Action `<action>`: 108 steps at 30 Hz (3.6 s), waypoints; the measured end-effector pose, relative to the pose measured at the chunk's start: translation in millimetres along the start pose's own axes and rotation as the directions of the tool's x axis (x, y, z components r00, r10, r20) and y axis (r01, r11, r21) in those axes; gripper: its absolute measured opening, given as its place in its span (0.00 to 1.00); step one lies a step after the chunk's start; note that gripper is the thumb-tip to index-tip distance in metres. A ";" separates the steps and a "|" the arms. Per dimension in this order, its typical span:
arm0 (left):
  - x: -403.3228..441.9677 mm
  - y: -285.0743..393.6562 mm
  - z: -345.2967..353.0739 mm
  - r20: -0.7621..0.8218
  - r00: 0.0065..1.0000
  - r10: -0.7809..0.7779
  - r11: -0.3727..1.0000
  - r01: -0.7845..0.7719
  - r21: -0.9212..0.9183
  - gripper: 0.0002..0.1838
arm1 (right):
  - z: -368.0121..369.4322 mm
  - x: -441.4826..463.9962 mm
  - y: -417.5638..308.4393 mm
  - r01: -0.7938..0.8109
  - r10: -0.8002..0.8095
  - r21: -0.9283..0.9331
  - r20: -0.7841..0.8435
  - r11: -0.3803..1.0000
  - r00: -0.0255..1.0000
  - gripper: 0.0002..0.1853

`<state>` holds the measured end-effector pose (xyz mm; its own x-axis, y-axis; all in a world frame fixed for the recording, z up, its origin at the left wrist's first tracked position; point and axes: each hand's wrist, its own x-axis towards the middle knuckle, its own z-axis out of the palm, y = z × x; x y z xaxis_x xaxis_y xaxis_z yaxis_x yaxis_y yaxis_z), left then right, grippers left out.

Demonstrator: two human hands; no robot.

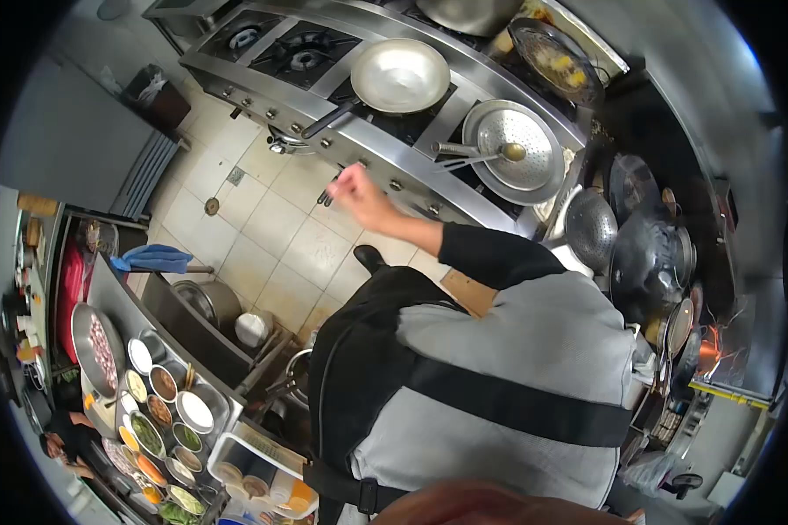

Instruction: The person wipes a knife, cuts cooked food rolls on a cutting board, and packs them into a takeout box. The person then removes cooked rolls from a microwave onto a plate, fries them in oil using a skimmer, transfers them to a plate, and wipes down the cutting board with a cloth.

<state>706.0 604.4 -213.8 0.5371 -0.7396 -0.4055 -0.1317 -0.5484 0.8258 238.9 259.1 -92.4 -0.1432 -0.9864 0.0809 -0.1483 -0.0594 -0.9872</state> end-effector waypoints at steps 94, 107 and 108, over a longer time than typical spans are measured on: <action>848.3 476.6 -303.1 -0.845 0.251 -0.472 0.811 -0.252 -0.528 0.14 | 1655.2 777.2 -48.3 0.912 -0.536 0.021 0.815 0.409 0.221 0.34; 967.9 396.0 -524.9 -0.763 0.530 -0.370 0.702 -0.378 -0.604 0.15 | 1574.8 864.6 -141.7 0.501 -0.073 -0.437 0.695 0.747 0.715 0.14; 976.6 381.7 -540.7 -0.755 0.571 -0.322 0.696 -0.397 -0.598 0.15 | 1559.8 867.9 -97.3 0.615 -0.190 -0.443 0.690 0.652 0.698 0.19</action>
<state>1630.8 -116.3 -82.7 0.9782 0.0492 -0.2018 0.1929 0.1451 0.9704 1655.5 -830.4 -141.1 0.6038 -0.7832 0.1486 -0.6183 -0.5778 -0.5327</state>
